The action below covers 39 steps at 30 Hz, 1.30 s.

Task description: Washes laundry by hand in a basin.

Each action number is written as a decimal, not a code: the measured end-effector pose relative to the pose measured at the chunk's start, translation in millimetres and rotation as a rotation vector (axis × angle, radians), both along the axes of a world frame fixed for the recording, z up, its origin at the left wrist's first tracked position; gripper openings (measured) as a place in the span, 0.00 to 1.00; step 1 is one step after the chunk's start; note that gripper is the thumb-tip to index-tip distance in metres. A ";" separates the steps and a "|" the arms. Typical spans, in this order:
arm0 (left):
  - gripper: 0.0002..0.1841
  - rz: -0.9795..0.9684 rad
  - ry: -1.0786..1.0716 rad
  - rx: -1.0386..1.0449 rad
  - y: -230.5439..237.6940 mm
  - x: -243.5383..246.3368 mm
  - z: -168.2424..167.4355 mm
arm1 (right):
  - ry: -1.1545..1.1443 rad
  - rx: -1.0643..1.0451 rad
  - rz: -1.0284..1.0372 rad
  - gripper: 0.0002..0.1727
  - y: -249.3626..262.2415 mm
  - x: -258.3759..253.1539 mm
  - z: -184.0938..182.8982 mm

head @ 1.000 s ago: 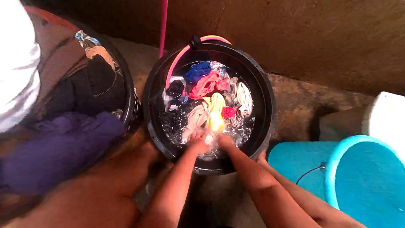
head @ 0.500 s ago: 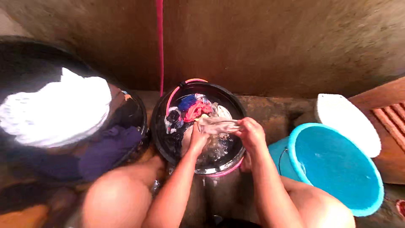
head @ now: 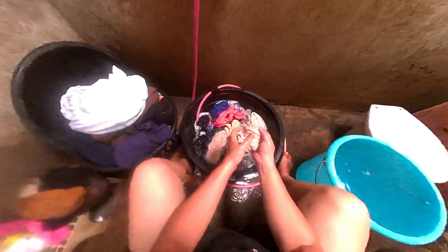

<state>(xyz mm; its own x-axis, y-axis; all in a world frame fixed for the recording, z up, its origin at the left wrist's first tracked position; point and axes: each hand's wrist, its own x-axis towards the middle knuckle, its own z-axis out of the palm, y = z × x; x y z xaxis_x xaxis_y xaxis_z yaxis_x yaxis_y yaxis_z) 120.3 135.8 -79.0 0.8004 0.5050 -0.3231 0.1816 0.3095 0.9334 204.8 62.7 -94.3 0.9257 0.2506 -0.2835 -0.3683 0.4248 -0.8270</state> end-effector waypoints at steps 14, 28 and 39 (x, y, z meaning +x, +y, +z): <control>0.17 -0.741 -0.015 0.018 42.5 21.7 -33.8 | -1.898 -0.805 0.918 0.15 -32.3 -53.3 -16.4; 0.34 -0.464 0.099 -0.058 23.6 37.5 -68.8 | -1.441 -1.570 1.615 0.09 -52.9 -5.1 39.1; 0.28 -0.822 0.552 0.504 17.8 -7.0 -156.8 | -0.595 -2.127 1.036 0.33 -289.0 140.8 102.0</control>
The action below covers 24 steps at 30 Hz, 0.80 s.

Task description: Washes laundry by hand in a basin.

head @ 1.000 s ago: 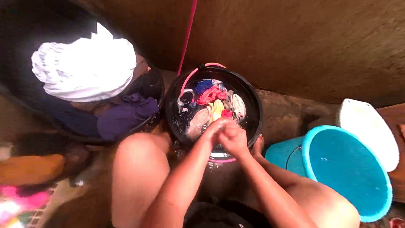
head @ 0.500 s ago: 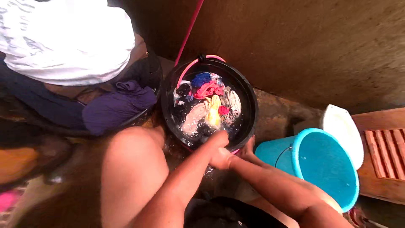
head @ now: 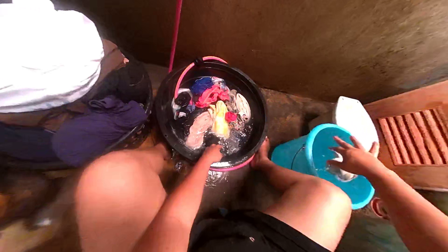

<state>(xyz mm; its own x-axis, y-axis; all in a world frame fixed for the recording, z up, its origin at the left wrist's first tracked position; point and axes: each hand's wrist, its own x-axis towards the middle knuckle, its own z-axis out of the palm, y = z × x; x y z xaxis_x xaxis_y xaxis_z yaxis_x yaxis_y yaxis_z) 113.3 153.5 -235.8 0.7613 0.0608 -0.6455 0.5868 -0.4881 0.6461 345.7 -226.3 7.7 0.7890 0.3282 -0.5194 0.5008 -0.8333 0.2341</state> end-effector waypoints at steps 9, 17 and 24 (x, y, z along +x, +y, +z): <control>0.48 0.211 0.139 0.008 46.5 5.0 -41.0 | 0.468 0.198 0.385 0.19 242.8 -31.1 -174.6; 0.54 0.560 0.162 0.157 66.0 4.3 -34.1 | 0.387 0.336 0.117 0.24 317.7 -100.0 -301.7; 0.30 0.540 -0.013 0.425 73.5 7.7 2.6 | 0.689 0.075 0.033 0.27 299.2 -102.3 -289.3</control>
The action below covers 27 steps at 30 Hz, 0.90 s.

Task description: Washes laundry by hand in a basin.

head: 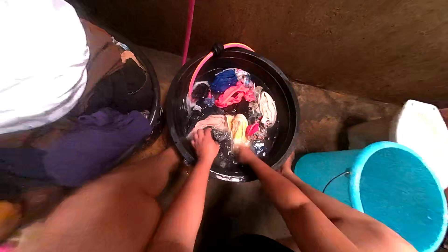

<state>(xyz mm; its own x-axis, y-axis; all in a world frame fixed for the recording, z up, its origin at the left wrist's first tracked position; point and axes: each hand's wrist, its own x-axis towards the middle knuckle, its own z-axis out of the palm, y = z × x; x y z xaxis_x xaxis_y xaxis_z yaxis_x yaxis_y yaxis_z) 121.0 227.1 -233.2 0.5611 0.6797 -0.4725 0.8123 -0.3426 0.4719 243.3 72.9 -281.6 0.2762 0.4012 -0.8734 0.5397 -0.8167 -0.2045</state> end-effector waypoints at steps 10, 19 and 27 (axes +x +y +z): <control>0.27 -0.544 0.151 -0.294 -49.6 -13.7 -29.2 | -0.578 0.559 -0.342 0.43 45.5 34.0 49.1; 0.36 -0.174 0.084 -0.157 -45.4 2.5 -26.5 | -0.076 0.144 -0.139 0.30 -17.0 32.5 -12.9; 0.21 -0.463 -0.159 -0.423 -47.2 18.6 0.9 | -0.103 -0.049 -0.186 0.34 6.8 -0.4 -2.5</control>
<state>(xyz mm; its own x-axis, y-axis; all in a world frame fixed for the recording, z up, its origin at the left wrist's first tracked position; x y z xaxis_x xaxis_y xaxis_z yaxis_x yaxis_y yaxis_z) 139.5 179.8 -232.3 0.8368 0.1242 -0.5332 0.5342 -0.3985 0.7456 243.0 79.7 -284.1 0.4299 0.2927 -0.8541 0.3946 -0.9118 -0.1138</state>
